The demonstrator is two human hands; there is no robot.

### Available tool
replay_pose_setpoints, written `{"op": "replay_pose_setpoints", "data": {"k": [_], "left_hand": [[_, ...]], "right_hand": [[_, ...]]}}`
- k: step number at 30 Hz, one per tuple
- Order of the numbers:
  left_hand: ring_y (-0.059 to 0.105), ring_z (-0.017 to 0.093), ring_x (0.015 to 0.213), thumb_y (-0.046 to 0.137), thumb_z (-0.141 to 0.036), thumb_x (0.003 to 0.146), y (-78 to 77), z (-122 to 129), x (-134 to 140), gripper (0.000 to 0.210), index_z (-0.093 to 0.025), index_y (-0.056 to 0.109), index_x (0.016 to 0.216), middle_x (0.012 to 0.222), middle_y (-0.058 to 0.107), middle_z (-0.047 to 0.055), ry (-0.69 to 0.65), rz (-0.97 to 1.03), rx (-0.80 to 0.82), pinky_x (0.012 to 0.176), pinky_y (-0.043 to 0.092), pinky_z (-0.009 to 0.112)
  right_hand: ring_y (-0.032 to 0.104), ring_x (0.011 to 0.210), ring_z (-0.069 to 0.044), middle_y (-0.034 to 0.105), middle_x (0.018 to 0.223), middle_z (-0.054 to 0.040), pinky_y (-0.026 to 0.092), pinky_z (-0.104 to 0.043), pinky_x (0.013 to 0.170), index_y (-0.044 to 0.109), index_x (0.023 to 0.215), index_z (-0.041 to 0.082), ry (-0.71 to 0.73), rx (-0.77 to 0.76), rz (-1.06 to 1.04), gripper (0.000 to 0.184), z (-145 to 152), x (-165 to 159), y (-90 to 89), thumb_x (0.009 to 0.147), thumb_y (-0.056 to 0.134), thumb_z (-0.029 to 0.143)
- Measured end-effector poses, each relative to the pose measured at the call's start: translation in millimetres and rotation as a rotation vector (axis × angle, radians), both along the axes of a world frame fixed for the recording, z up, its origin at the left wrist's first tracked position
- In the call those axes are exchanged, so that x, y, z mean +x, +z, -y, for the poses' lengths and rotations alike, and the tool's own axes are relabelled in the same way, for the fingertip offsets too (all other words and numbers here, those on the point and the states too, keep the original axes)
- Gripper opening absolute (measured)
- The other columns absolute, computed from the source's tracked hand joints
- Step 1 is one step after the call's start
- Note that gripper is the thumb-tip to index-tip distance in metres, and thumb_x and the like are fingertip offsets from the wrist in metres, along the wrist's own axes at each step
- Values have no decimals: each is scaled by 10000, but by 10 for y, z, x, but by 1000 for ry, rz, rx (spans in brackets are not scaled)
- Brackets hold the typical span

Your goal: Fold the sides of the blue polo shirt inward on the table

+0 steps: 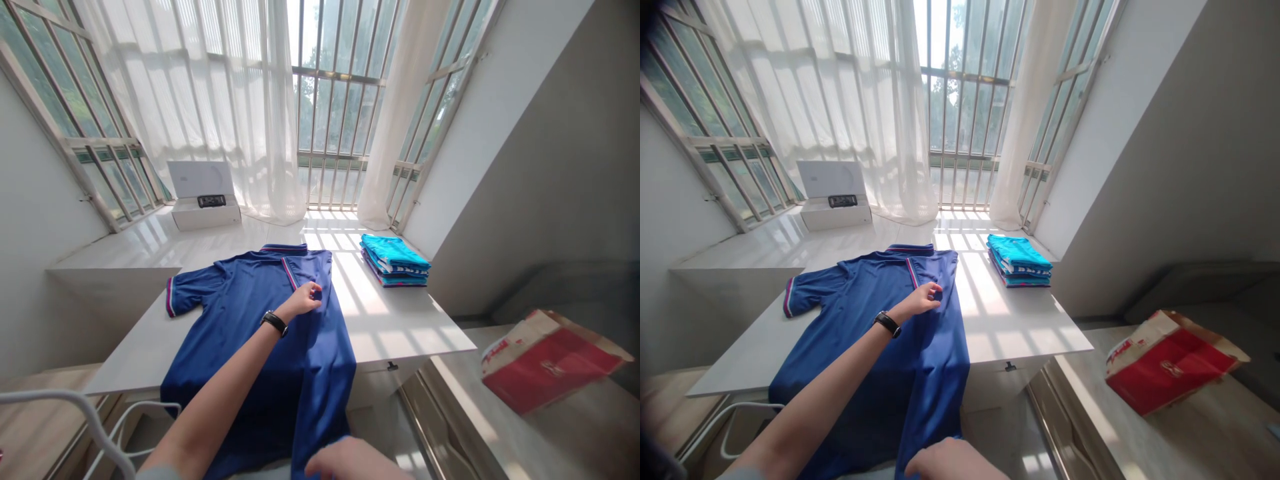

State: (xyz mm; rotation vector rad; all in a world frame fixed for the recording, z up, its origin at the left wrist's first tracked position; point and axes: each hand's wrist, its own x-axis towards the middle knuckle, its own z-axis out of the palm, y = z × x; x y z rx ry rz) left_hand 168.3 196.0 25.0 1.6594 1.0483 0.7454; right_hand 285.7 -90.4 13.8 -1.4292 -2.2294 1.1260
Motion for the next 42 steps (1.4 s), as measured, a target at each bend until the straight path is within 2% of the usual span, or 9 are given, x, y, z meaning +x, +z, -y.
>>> {"op": "replay_pose_setpoints", "data": {"k": [4, 7, 12, 16, 19, 26, 31, 36, 42], "left_hand": [[688, 201, 830, 742, -123, 691, 45, 1, -68, 309, -166, 709, 995, 975, 723, 65, -95, -141, 137, 808, 541, 293], [704, 204, 869, 718, -196, 795, 67, -28, -143, 267, -193, 705, 1062, 1039, 743, 70, -88, -229, 232, 831, 538, 285], [682, 266, 1078, 648, -241, 884, 88, -305, -396, 235, -208, 682, 1114, 1162, 721, 119, 134, -440, 330, 953, 491, 333], [700, 320, 1060, 620, -368, 922, 132, -647, -560, 211, -185, 693, 998, 1042, 747, 165, 255, -632, 266, 902, 496, 360], [714, 348, 1028, 589, -551, 922, 135, -807, -571, 379, -191, 689, 866, 974, 758, 178, 282, -735, 217, 862, 501, 367], [718, 406, 980, 583, -635, 897, -30, -776, -452, 500, -156, 670, 1008, 1028, 742, 229, 319, -847, 287, 810, 500, 411], [718, 388, 964, 580, -696, 879, -47, -738, -411, 554, -167, 652, 1029, 1017, 734, 212, 329, -866, 298, 787, 497, 389], [705, 378, 986, 594, -616, 891, -38, -740, -369, 484, -163, 638, 1058, 1040, 713, 212, 318, -880, 289, 784, 496, 385], [672, 343, 1003, 610, -343, 874, -109, -765, -315, 152, -198, 633, 913, 991, 711, 149, 287, -762, 369, 845, 484, 393]], "right_hand": [[660, 724, -173, 758, 845, 2, 476, -246, 696, 742, 1103, 290, -141, 33, 0, 275, -371, 304, 714, 879, 582, 279], [633, 712, -179, 740, 821, -12, 465, -270, 691, 740, 1083, 263, -189, 107, 53, 261, -762, 444, 850, 913, 549, 318], [642, 714, -191, 745, 847, -46, 474, -294, 673, 743, 1017, 234, -264, 196, 147, 289, -1457, 658, 684, 920, 493, 342], [671, 688, -186, 734, 780, -31, 500, -296, 667, 734, 946, 222, -314, 218, 12, 260, -2063, 878, 529, 899, 500, 326], [668, 599, -172, 703, 693, -17, 517, -284, 614, 710, 897, 187, -419, 163, -83, 223, -2546, 1040, 384, 855, 521, 298], [681, 612, -175, 733, 796, -71, 528, -278, 574, 678, 1013, 153, -577, 206, -86, 278, -3563, 1315, 202, 891, 483, 310], [714, 947, -260, 736, 1084, -143, 555, -378, 838, 685, 1032, 190, -660, 334, -40, 242, -4200, 1303, 134, 877, 543, 310], [613, 1247, -287, 687, 1267, -133, 480, -416, 1043, 667, 1145, 209, -654, 418, -24, 311, -4490, 1126, -97, 854, 590, 286], [677, 1117, -297, 736, 1153, -138, 497, -413, 1000, 698, 1077, 186, -626, 410, 37, 275, -4492, 1125, -290, 818, 632, 249]]}}
